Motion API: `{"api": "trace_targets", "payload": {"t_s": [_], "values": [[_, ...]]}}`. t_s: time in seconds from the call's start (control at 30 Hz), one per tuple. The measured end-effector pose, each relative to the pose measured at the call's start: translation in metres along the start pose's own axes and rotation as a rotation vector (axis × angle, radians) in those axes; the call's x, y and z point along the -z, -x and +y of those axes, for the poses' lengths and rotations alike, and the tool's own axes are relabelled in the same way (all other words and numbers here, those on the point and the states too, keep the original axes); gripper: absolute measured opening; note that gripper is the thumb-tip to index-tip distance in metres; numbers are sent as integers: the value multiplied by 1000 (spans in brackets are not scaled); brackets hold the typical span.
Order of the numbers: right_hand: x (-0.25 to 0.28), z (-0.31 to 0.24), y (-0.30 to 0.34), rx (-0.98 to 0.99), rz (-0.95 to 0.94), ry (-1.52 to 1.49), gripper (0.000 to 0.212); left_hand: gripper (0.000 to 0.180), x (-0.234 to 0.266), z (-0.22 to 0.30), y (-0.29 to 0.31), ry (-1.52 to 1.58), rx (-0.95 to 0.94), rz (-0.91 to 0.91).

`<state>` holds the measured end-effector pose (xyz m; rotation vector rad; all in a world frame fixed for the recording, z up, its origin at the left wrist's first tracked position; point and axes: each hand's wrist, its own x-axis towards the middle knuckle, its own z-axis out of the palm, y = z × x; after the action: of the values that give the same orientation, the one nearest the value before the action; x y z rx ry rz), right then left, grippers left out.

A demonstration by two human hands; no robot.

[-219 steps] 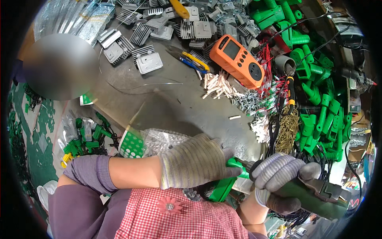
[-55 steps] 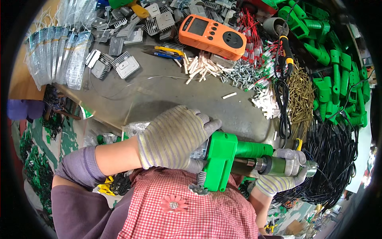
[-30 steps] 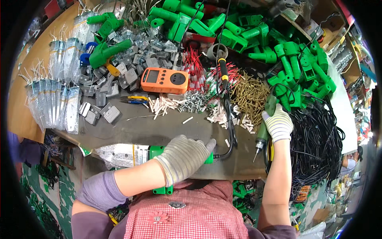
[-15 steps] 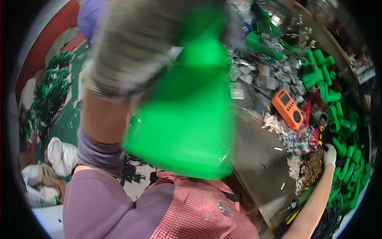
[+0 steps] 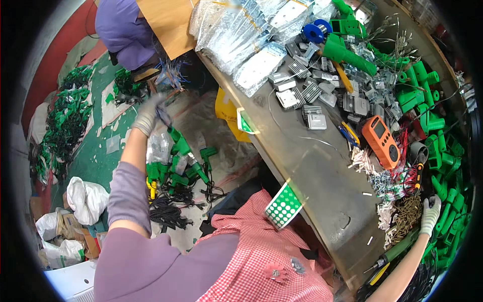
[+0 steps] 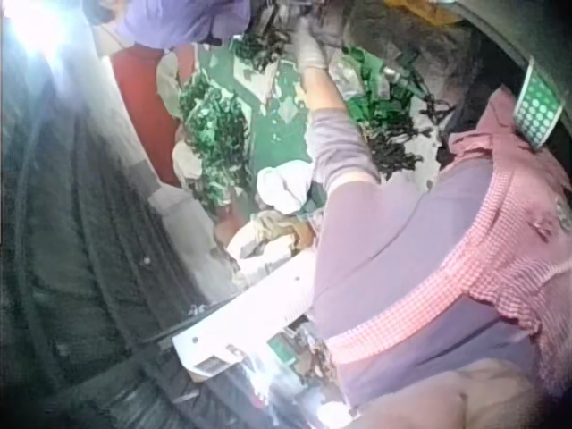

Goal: Soldering wires and assembling components into green plastic housings on a factory workbench.

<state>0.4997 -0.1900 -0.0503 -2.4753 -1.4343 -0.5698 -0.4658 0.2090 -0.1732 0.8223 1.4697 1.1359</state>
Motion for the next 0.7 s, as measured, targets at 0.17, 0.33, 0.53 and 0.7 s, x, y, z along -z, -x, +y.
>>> {"api": "trace_targets", "payload": {"t_s": [0.17,0.33,0.53,0.7], "values": [[57,-85,49,-72,17,-223,50,45,63,-169,-18,-1188,-64,19],[106,-194,109,-206,-35,-377,59,40,2,-237,10,-1354,43,-59],[106,-243,164,-288,-102,-730,38,14,-167,14,67,-639,-1198,462],[84,-319,185,-357,-40,-1173,68,39,-282,93,80,-1324,-986,97]]}}
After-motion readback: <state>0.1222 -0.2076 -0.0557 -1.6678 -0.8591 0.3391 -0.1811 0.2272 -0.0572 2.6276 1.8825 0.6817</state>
